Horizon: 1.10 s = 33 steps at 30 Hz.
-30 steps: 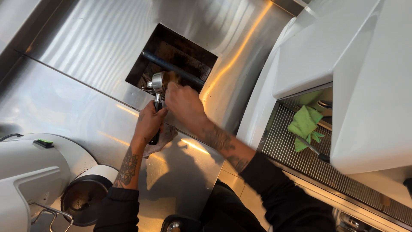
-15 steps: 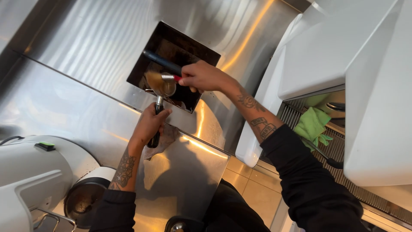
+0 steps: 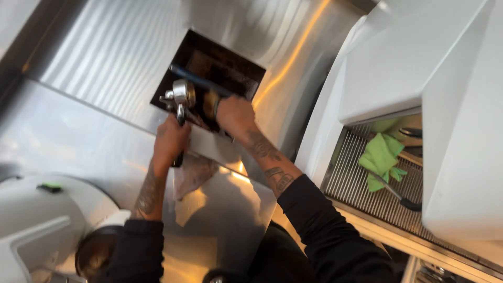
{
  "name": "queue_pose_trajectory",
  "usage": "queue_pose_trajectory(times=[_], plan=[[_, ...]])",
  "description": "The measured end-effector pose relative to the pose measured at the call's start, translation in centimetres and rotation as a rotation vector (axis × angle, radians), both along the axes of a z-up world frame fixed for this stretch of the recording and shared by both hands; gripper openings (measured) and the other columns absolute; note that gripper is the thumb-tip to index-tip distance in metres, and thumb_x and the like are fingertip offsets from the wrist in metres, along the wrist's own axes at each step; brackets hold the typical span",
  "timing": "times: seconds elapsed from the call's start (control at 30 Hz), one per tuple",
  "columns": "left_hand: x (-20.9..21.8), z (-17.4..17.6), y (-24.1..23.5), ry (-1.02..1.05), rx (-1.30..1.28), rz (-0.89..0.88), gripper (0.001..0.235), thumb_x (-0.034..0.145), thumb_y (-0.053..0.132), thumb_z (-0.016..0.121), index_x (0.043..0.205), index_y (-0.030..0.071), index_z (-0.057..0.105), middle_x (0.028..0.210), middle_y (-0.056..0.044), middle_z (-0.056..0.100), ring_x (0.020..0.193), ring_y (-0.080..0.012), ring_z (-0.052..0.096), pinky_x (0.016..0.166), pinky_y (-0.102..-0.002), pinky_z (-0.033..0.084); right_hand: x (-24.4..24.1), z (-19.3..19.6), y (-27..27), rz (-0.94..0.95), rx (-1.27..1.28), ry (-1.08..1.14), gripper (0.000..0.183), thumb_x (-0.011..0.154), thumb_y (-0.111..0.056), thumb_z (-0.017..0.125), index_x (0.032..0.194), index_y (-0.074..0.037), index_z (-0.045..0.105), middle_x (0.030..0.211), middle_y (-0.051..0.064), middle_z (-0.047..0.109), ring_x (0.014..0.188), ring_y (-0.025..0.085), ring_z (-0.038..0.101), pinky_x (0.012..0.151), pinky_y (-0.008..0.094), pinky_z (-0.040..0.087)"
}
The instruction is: Prepare a latte and clean the espresso bar equipment.
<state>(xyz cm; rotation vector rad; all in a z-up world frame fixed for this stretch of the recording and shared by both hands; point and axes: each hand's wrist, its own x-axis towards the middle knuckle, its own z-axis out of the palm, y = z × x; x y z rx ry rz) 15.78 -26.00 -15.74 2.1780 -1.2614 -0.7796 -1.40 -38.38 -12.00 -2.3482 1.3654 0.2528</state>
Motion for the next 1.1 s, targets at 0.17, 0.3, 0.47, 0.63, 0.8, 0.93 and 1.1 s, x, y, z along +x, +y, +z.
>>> queue_pose_trajectory(times=[0.17,0.3,0.47,0.63,0.8,0.93,1.1], plan=[[-0.7,6.8,-0.1,0.361,0.250,0.113,0.031,0.094,0.025,0.058,0.102,-0.005,0.056,0.082,-0.034,0.070,0.076,-0.0479,0.073,0.073,-0.056,0.056,0.9,8.1,-1.1,-0.196,0.033,-0.052,0.029,0.085,-0.025,0.057,0.086,-0.004,0.077,0.089,0.022,0.073,0.079,0.042,0.072,0.067,0.052,0.056],[-0.2,-1.6,2.5,0.086,0.017,-0.025,0.029,0.091,0.024,0.066,0.098,-0.003,0.058,0.070,-0.024,0.067,0.064,-0.0417,0.068,0.061,-0.049,0.053,2.6,3.7,-0.6,-0.052,0.157,0.060,0.029,0.088,-0.020,0.057,0.082,-0.002,0.079,0.087,0.019,0.077,0.080,0.037,0.076,0.071,0.047,0.060],[0.6,3.5,0.8,0.184,0.055,-0.008,0.027,0.093,0.022,0.062,0.095,-0.005,0.057,0.064,-0.020,0.067,0.057,-0.0336,0.067,0.060,-0.045,0.054,1.0,2.3,-0.8,-0.004,0.042,0.091,0.025,0.085,-0.019,0.059,0.087,-0.006,0.080,0.091,0.018,0.076,0.082,0.036,0.075,0.071,0.047,0.061],[0.8,3.7,1.4,0.309,0.248,0.026,0.024,0.092,0.020,0.061,0.093,-0.004,0.056,0.067,-0.021,0.068,0.055,-0.0345,0.068,0.057,-0.046,0.054,3.1,7.3,-0.6,-0.085,0.108,-0.046,0.034,0.078,-0.035,0.070,0.096,-0.007,0.078,0.097,0.018,0.073,0.082,0.039,0.072,0.072,0.049,0.058],[0.4,3.4,1.8,0.236,0.136,0.006,0.027,0.093,0.021,0.065,0.092,-0.004,0.054,0.064,-0.018,0.064,0.053,-0.0282,0.065,0.054,-0.043,0.051,2.4,1.5,-0.8,0.018,0.079,0.096,0.024,0.086,-0.018,0.060,0.090,-0.004,0.079,0.092,0.018,0.076,0.083,0.036,0.076,0.072,0.049,0.062],[2.0,1.6,1.7,0.769,0.176,0.173,0.022,0.092,0.018,0.067,0.092,0.002,0.052,0.060,-0.007,0.054,0.044,-0.0196,0.052,0.043,-0.038,0.046,-0.2,3.2,-1.3,0.043,-0.044,0.105,0.023,0.088,-0.017,0.060,0.094,-0.006,0.079,0.097,0.020,0.075,0.087,0.038,0.074,0.077,0.052,0.058],[2.6,3.0,3.0,1.164,0.146,0.267,0.022,0.091,0.013,0.071,0.091,0.008,0.049,0.063,0.002,0.050,0.045,-0.0082,0.047,0.041,-0.030,0.044,-1.5,8.9,-1.1,0.289,-0.469,-0.239,0.023,0.087,-0.009,0.061,0.105,-0.012,0.075,0.101,0.010,0.063,0.090,0.031,0.063,0.067,0.047,0.052]])
